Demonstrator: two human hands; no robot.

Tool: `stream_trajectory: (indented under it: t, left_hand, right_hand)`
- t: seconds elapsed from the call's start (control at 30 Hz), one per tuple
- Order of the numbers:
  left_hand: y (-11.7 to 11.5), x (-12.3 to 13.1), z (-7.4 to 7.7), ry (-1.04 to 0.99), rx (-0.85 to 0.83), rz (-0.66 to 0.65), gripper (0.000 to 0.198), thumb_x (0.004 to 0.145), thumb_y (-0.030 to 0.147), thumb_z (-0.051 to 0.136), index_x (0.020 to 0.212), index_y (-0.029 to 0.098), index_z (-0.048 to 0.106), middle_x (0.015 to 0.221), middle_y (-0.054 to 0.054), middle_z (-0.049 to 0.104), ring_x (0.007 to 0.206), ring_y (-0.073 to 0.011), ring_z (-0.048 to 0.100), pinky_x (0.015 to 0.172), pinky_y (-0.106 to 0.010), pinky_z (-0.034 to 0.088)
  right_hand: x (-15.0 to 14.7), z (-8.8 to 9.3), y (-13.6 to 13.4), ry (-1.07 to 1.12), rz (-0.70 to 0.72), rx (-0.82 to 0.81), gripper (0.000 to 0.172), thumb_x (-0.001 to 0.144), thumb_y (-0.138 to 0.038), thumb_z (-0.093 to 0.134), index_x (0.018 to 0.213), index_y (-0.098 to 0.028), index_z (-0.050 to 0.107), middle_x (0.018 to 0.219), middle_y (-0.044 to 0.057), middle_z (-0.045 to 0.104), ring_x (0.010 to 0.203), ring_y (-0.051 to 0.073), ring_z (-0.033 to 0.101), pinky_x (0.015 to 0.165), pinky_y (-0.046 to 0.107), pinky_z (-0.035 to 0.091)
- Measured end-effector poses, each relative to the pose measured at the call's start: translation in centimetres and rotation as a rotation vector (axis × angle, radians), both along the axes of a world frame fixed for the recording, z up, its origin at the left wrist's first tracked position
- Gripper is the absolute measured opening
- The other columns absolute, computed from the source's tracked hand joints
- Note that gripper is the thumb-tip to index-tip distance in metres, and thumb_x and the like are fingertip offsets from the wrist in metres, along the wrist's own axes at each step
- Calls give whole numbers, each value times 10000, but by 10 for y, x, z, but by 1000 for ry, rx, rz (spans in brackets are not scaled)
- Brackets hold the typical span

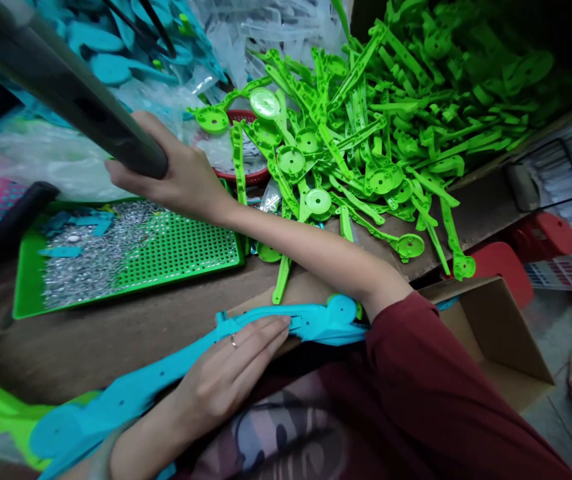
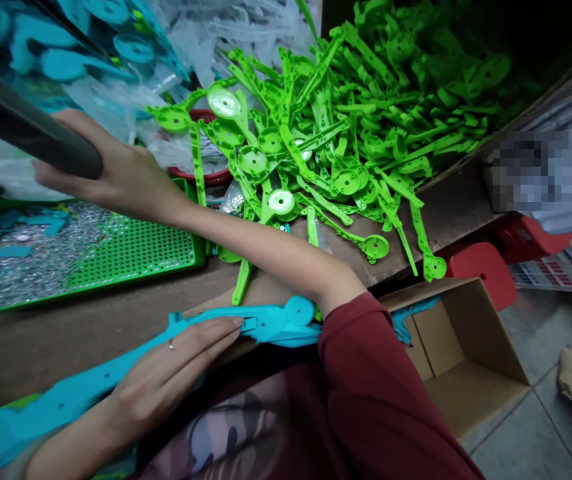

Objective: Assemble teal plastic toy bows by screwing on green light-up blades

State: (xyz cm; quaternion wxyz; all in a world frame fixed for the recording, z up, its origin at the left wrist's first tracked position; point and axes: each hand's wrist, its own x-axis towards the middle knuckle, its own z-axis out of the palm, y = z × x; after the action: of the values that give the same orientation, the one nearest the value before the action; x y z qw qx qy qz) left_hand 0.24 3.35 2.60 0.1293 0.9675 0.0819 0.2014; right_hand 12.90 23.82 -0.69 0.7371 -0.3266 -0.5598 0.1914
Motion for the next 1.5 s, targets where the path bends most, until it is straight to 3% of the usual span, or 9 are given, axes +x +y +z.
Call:
stream_trajectory:
  t: [0.2, 0.27, 0.4, 0.47, 0.6, 0.8, 1.1, 1.33, 1.5]
  left_hand:
    - [7, -8, 10, 110, -147, -15, 573, 1026, 73, 361, 1576, 235, 353, 1351, -45, 691, 1189, -191, 689, 1046, -325, 568]
    - [7, -7, 12, 103, -162, 8, 595, 1031, 86, 379, 1595, 260, 306, 1352, -30, 692, 1168, -186, 701, 1045, -313, 569]
    - [6, -1, 14, 52, -110, 30, 678, 1018, 26, 369, 1625, 225, 143, 1317, -37, 713, 1194, -168, 688, 1027, -284, 575]
    - [6, 2, 15, 65, -82, 22, 674, 1015, -1, 334, 1624, 198, 125, 1292, -43, 726, 1193, -165, 689, 1013, -284, 580]
    - [10, 1, 14, 36, -58, -3, 638, 1029, 27, 333, 1622, 196, 167, 1251, -48, 744, 1115, -163, 725, 982, -280, 594]
    - [16, -6, 14, 154, -158, -63, 573, 1019, 47, 334, 1558, 235, 384, 1337, -49, 699, 1177, -191, 695, 1034, -342, 581]
    - [13, 5, 4, 67, -7, -37, 564, 1008, 25, 342, 1555, 158, 374, 1225, -61, 749, 1120, -176, 715, 963, -278, 593]
    - [-2, 13, -2, 92, 20, 163, 268, 1036, 154, 436, 1160, 156, 673, 1138, -89, 733, 1062, -224, 681, 928, -366, 563]
    - [-33, 14, 1, 170, 179, 233, 323, 1017, 104, 465, 1282, 181, 632, 1222, -45, 739, 1107, -201, 668, 956, -359, 498]
  right_hand:
    - [0, -1, 6, -39, 10, -99, 560, 591, -191, 924, 979, -193, 519, 716, -188, 411, 719, -65, 663, 601, -24, 385]
    - [0, 0, 5, -53, -2, -102, 569, 601, -156, 911, 1009, -184, 515, 742, -192, 423, 723, -76, 647, 613, -30, 377]
    - [0, 3, -3, -71, -29, -58, 373, 811, -298, 753, 1054, -148, 513, 804, -195, 427, 716, -119, 571, 663, -16, 372]
    - [0, 4, -5, -43, -29, -26, 392, 855, -439, 673, 1057, -139, 523, 813, -200, 435, 702, -130, 547, 660, -14, 373]
    - [-2, 2, -2, 15, -6, 27, 477, 833, -533, 663, 1045, -124, 540, 808, -210, 457, 676, -139, 536, 641, -19, 368]
    - [0, 0, 3, -58, 0, 2, 421, 769, -258, 814, 1053, -168, 518, 814, -210, 488, 688, -125, 577, 627, -25, 403]
    - [0, -1, 6, -33, 20, -40, 452, 818, -586, 627, 1002, -189, 514, 789, -183, 483, 678, -76, 612, 610, 3, 431]
    - [3, 4, -3, -64, 36, -56, 437, 847, -570, 607, 1003, -177, 497, 822, -186, 509, 743, -85, 614, 640, 14, 436]
    - [9, 9, -7, -45, 91, -4, 351, 877, -378, 715, 1001, -131, 500, 809, -202, 488, 684, -142, 513, 635, 32, 392]
